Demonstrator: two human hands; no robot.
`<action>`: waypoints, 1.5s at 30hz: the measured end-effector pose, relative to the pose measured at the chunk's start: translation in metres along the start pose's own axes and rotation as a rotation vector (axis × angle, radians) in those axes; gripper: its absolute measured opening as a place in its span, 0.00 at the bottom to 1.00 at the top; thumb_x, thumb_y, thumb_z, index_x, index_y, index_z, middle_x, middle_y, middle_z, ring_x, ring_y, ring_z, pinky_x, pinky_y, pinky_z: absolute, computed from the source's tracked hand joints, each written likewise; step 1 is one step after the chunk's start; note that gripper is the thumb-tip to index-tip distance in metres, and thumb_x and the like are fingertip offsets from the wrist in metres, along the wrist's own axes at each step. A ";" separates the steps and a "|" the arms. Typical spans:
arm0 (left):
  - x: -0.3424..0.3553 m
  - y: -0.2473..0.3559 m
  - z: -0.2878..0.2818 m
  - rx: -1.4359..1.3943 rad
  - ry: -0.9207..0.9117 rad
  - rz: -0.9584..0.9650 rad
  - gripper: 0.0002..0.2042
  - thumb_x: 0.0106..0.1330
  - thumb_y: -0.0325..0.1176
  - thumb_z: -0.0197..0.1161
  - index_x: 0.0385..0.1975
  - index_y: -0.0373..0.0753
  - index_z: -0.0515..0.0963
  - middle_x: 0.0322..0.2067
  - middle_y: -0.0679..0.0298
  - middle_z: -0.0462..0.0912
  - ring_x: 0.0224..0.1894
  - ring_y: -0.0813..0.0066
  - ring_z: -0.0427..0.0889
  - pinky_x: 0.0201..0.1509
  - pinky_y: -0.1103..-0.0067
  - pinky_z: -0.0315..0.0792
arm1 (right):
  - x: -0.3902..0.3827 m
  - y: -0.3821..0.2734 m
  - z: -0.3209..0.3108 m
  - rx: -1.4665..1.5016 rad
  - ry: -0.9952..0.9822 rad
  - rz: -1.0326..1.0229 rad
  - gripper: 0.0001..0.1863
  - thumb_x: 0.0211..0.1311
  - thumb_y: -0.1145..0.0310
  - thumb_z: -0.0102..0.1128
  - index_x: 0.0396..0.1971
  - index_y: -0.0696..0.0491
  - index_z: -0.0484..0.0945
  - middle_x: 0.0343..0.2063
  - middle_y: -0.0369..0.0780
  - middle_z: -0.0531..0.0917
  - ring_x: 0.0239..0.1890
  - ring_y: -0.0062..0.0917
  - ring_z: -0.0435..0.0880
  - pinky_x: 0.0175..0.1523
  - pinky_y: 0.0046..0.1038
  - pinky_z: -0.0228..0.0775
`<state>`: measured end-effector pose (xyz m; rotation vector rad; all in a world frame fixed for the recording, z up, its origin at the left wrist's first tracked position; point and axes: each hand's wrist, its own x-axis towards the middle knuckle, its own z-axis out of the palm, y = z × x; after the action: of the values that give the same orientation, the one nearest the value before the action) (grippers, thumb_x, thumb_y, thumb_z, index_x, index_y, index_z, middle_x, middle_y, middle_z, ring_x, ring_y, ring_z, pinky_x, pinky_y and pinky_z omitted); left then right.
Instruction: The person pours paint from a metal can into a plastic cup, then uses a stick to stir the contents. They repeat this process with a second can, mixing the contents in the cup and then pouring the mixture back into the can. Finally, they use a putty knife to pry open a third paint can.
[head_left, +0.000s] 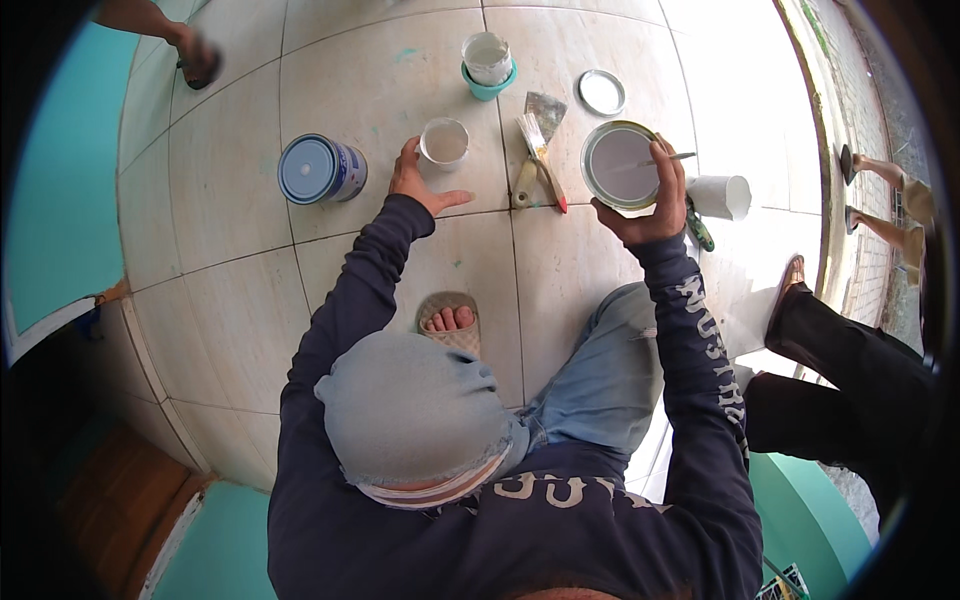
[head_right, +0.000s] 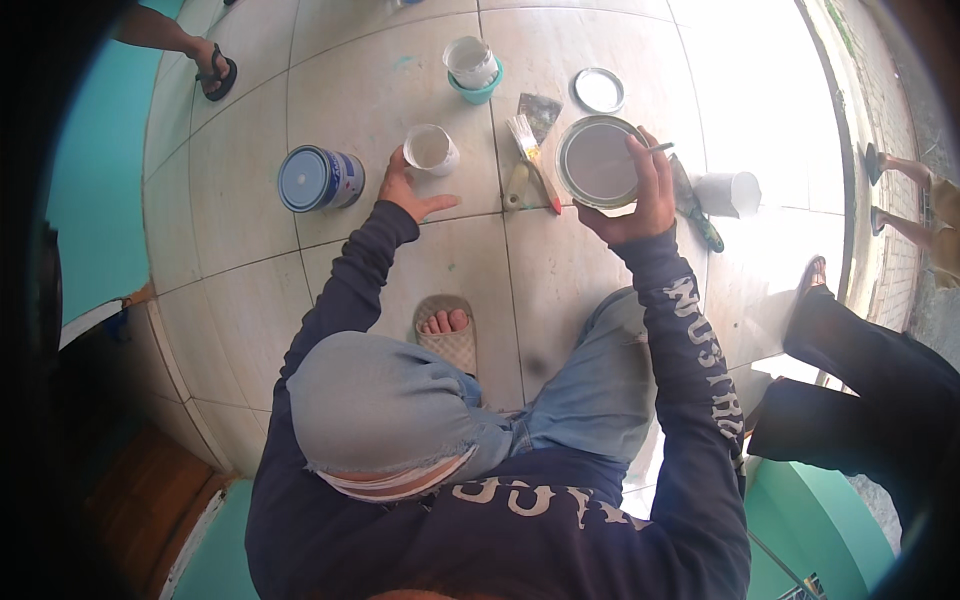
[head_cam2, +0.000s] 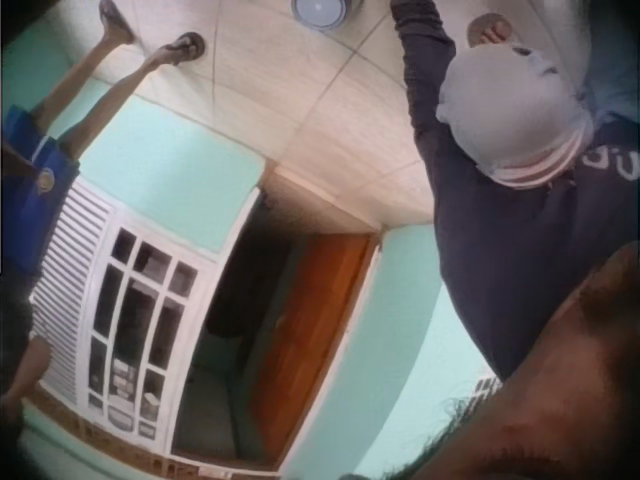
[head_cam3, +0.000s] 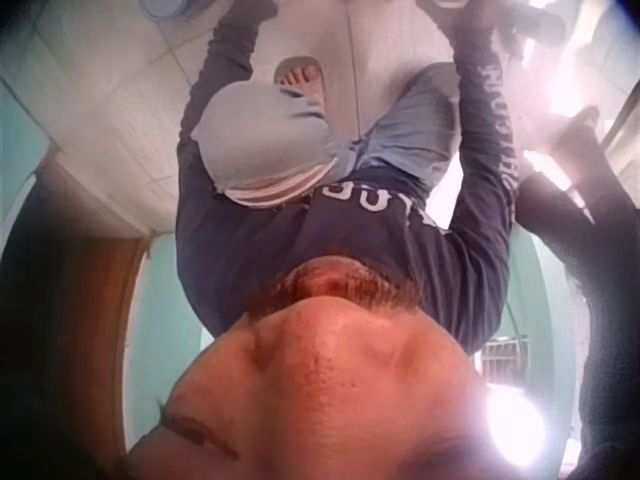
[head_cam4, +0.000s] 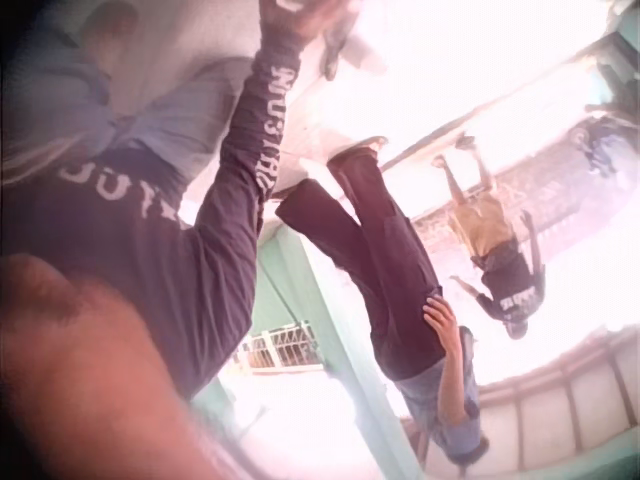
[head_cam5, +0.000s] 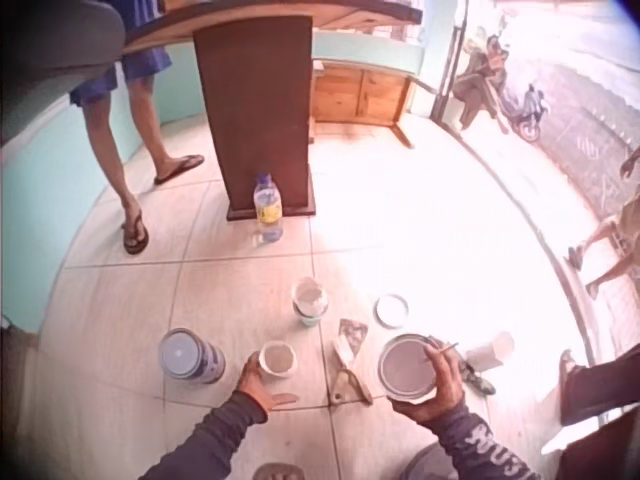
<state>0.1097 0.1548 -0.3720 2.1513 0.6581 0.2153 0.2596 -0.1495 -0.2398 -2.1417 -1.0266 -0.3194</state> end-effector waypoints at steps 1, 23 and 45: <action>0.008 0.004 0.006 0.052 0.020 -0.003 0.50 0.33 0.50 0.83 0.59 0.42 0.63 0.49 0.53 0.76 0.55 0.55 0.74 0.57 0.64 0.71 | 0.005 -0.006 -0.003 0.003 -0.018 -0.030 0.53 0.32 0.71 0.80 0.64 0.56 0.59 0.56 0.55 0.71 0.59 0.48 0.74 0.59 0.41 0.72; 0.026 0.104 -0.048 -0.060 0.528 0.562 0.36 0.41 0.40 0.82 0.52 0.40 0.72 0.47 0.59 0.79 0.46 0.62 0.80 0.51 0.73 0.76 | -0.009 -0.031 -0.017 -0.059 0.021 -0.005 0.54 0.31 0.69 0.80 0.64 0.56 0.59 0.56 0.52 0.73 0.56 0.44 0.76 0.59 0.39 0.71; -0.071 0.006 -0.041 0.061 0.146 0.116 0.38 0.39 0.44 0.81 0.51 0.37 0.72 0.45 0.55 0.81 0.48 0.59 0.81 0.53 0.69 0.75 | -0.066 0.031 0.016 -0.153 0.181 0.403 0.59 0.28 0.56 0.83 0.64 0.59 0.60 0.55 0.49 0.74 0.57 0.38 0.75 0.61 0.35 0.68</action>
<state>0.0364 0.1424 -0.3364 2.2504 0.6303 0.4231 0.2386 -0.1892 -0.2995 -2.3452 -0.4660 -0.3958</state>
